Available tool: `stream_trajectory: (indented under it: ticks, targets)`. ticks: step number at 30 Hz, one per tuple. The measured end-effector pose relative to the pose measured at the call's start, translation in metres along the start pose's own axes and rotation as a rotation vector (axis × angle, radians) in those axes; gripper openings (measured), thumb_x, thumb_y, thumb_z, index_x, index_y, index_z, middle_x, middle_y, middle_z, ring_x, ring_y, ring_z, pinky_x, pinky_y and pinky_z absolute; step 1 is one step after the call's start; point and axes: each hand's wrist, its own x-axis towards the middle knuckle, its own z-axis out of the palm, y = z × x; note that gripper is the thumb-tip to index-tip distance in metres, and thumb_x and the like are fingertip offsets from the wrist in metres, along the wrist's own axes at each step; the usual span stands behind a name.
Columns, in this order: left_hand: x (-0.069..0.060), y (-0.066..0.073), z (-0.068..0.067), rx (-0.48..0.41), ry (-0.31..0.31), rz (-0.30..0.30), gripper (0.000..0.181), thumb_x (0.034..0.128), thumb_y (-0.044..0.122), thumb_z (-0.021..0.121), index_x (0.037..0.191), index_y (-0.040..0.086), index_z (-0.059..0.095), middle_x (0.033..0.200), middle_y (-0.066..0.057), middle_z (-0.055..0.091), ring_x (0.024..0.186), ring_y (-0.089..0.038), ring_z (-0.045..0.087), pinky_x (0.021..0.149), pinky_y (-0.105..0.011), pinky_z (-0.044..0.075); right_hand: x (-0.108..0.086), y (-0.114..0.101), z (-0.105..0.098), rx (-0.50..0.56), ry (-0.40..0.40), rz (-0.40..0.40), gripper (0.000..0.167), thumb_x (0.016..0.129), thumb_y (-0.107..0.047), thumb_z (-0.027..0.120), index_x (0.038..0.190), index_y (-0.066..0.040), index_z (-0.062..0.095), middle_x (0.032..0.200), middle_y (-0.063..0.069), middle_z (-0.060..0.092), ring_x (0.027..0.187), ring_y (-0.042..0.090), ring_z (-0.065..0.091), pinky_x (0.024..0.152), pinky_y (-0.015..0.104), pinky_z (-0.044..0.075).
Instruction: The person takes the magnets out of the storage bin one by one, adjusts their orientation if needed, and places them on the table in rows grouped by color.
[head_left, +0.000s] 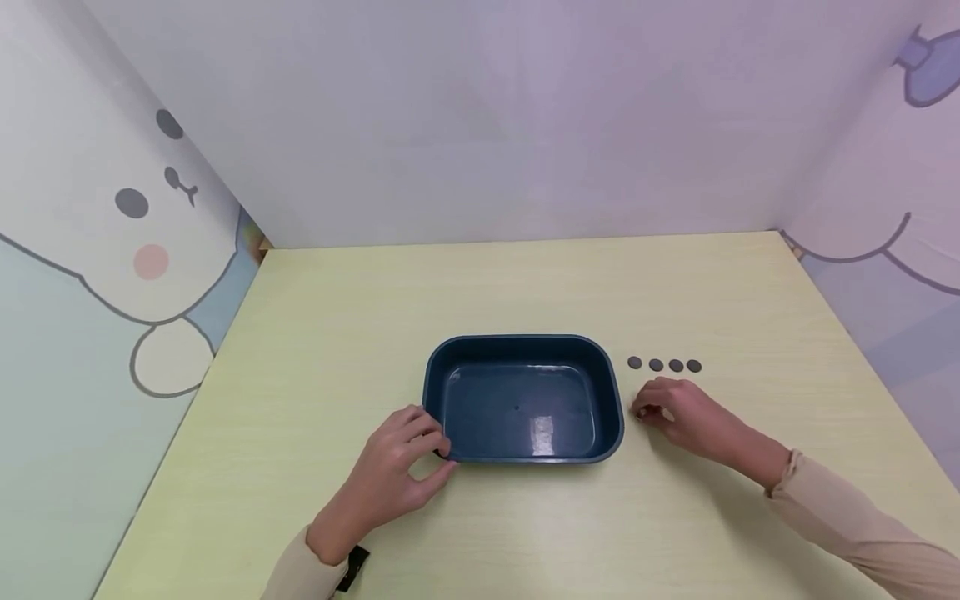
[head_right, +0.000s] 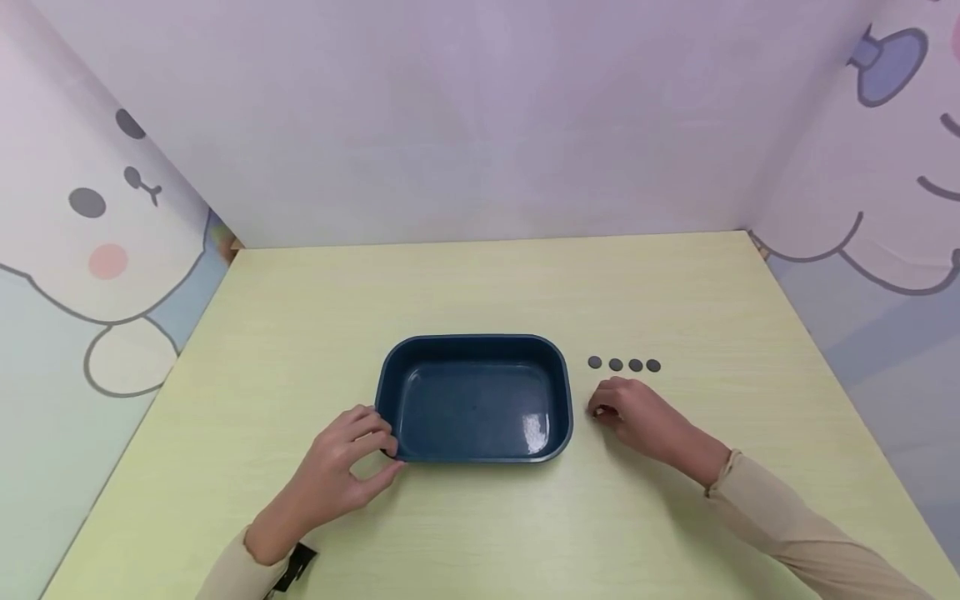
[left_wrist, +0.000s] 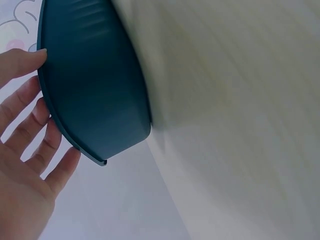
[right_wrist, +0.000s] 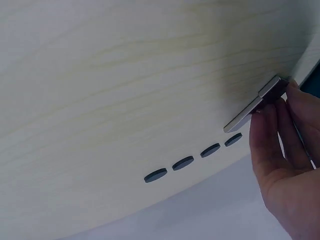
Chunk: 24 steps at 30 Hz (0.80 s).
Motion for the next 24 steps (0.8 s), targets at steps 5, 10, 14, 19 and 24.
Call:
stream_trajectory:
  ticks: [5, 10, 14, 19, 24]
  targets:
    - [0.001, 0.001, 0.0, 0.0, -0.002, 0.0, 0.019, 0.0676, 0.015, 0.08, 0.075, 0.016, 0.063, 0.082, 0.008, 0.058, 0.082, -0.013, 0.051, 0.076, -0.032, 0.045, -0.003, 0.0, -0.003, 0.015, -0.019, 0.028, 0.029, 0.065, 0.011, 0.077, 0.086, -0.008, 0.072, 0.083, -0.004, 0.066, 0.074, 0.009, 0.061, 0.065, 0.028, 0.053]
    - [0.001, 0.002, -0.001, 0.006, -0.002, -0.001, 0.019, 0.0674, 0.015, 0.081, 0.075, 0.016, 0.063, 0.082, 0.008, 0.058, 0.082, -0.013, 0.052, 0.076, -0.032, 0.045, -0.009, 0.005, -0.008, -0.008, -0.034, 0.01, 0.033, 0.068, 0.014, 0.069, 0.088, -0.012, 0.072, 0.088, -0.007, 0.066, 0.081, 0.008, 0.06, 0.07, 0.032, 0.053]
    - [0.001, 0.003, -0.001, 0.009, -0.005, -0.001, 0.019, 0.0673, 0.015, 0.08, 0.075, 0.017, 0.063, 0.082, 0.008, 0.058, 0.082, -0.013, 0.051, 0.076, -0.032, 0.045, -0.013, 0.009, -0.01, -0.048, -0.038, -0.02, 0.038, 0.065, 0.017, 0.065, 0.089, -0.011, 0.072, 0.09, -0.005, 0.066, 0.083, 0.011, 0.058, 0.072, 0.034, 0.052]
    - [0.001, 0.005, -0.002, 0.014, -0.017, -0.006, 0.017, 0.0698, 0.016, 0.078, 0.075, 0.017, 0.062, 0.083, 0.008, 0.056, 0.083, -0.013, 0.05, 0.076, -0.031, 0.045, -0.017, 0.011, -0.011, -0.045, -0.05, -0.004, 0.033, 0.069, 0.015, 0.07, 0.09, -0.01, 0.072, 0.091, -0.005, 0.065, 0.083, 0.011, 0.06, 0.071, 0.032, 0.053]
    - [0.008, 0.013, -0.001, 0.025, -0.005, 0.016, 0.014, 0.0718, 0.018, 0.076, 0.076, 0.018, 0.062, 0.084, 0.006, 0.055, 0.085, -0.015, 0.049, 0.08, -0.035, 0.043, -0.022, 0.012, -0.013, -0.038, -0.053, 0.006, 0.038, 0.065, 0.019, 0.071, 0.092, -0.008, 0.072, 0.092, -0.003, 0.065, 0.081, 0.011, 0.059, 0.069, 0.03, 0.053]
